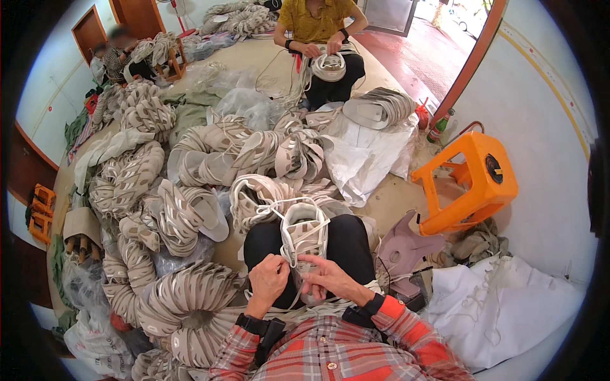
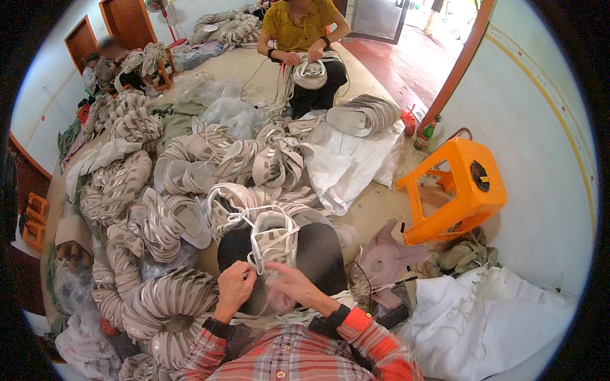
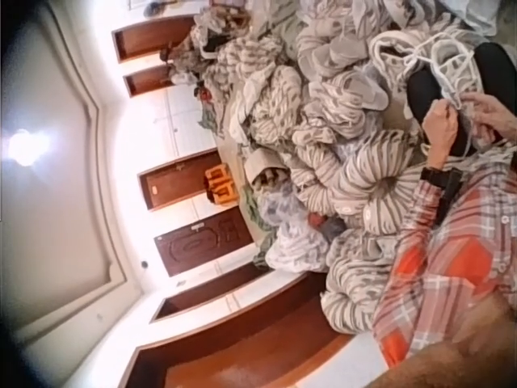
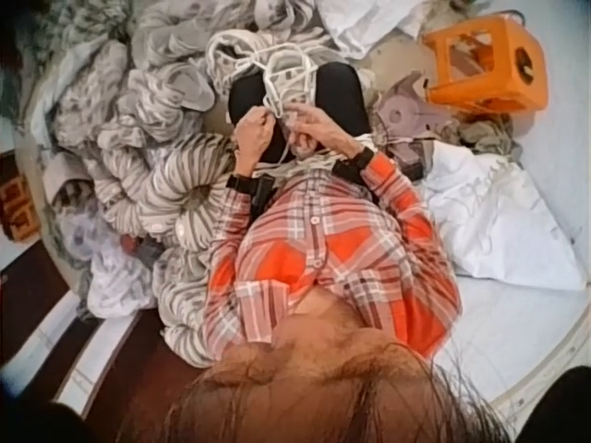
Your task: The recorder is lacing a shoe while sitting on the floor in a shoe manufacturing facility.
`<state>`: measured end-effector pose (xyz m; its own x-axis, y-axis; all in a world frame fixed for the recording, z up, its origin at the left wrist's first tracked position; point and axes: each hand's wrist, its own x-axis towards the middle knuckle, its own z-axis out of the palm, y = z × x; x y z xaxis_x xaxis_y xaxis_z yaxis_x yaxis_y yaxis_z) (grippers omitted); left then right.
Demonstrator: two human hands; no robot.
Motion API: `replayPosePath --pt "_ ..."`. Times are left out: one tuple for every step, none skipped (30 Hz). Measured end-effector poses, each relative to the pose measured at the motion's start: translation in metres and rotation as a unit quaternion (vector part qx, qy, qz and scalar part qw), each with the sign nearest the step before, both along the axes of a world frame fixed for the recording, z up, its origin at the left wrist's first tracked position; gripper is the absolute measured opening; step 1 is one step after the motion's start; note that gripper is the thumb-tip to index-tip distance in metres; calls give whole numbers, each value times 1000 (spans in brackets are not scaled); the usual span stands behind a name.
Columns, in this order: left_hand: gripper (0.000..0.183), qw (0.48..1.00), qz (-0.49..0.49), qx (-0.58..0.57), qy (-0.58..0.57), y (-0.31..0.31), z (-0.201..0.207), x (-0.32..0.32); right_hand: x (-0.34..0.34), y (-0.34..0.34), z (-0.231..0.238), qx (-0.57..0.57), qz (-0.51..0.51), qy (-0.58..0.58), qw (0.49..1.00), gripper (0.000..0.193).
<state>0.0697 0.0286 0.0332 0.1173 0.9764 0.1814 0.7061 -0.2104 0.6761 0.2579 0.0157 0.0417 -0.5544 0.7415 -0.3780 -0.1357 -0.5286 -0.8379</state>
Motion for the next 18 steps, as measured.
replayPosePath --pt "9 1000 -1 5 8 1 1 1 0 0 2 3 4 0 1000 54" --pt "9 1000 -2 10 16 1 2 2 -1 0 2 6 8 1 1000 55" --pt "9 1000 -1 10 16 2 2 4 -2 -1 2 6 9 1 1000 55" --pt "9 998 -19 23 47 3 2 7 -3 -2 1 12 5 -4 1000 56" --pt "10 996 -37 37 78 4 2 9 -4 -2 1 19 2 -9 1000 57" --pt "10 996 -36 36 78 5 0 8 -4 -1 2 18 3 -8 1000 57" --pt "11 997 -21 -8 74 6 0 7 -3 -1 3 19 10 -7 1000 55" --pt "13 996 -7 -51 70 7 2 4 -3 0 5 20 17 -5 1000 53" --pt "21 988 -20 -151 -14 10 5 -4 -1 6 9 19 18 -4 1000 53" --pt "21 988 -19 -152 -14 13 4 -6 1 14 16 63 67 -118 989 48" --pt "24 985 -29 -168 16 17 0 -7 1 18 19 106 116 -229 961 44" --pt "26 981 -38 -184 45 19 -2 -8 0 19 16 106 117 -228 961 44" --pt "27 976 -40 -205 59 23 3 -5 1 24 10 242 121 -302 914 43" --pt "27 977 -41 -202 60 22 6 -2 1 29 6 371 122 -369 843 46" --pt "26 978 -29 -195 66 20 8 0 0 33 3 373 119 -369 843 46" --pt "25 980 -15 -188 71 18 9 2 -4 36 1 397 140 -401 814 41" --pt "25 980 -13 -186 72 18 10 5 -8 39 0 420 159 -431 783 36" --pt "24 981 -7 -179 76 18 10 9 -10 42 -3 441 177 -461 749 32"
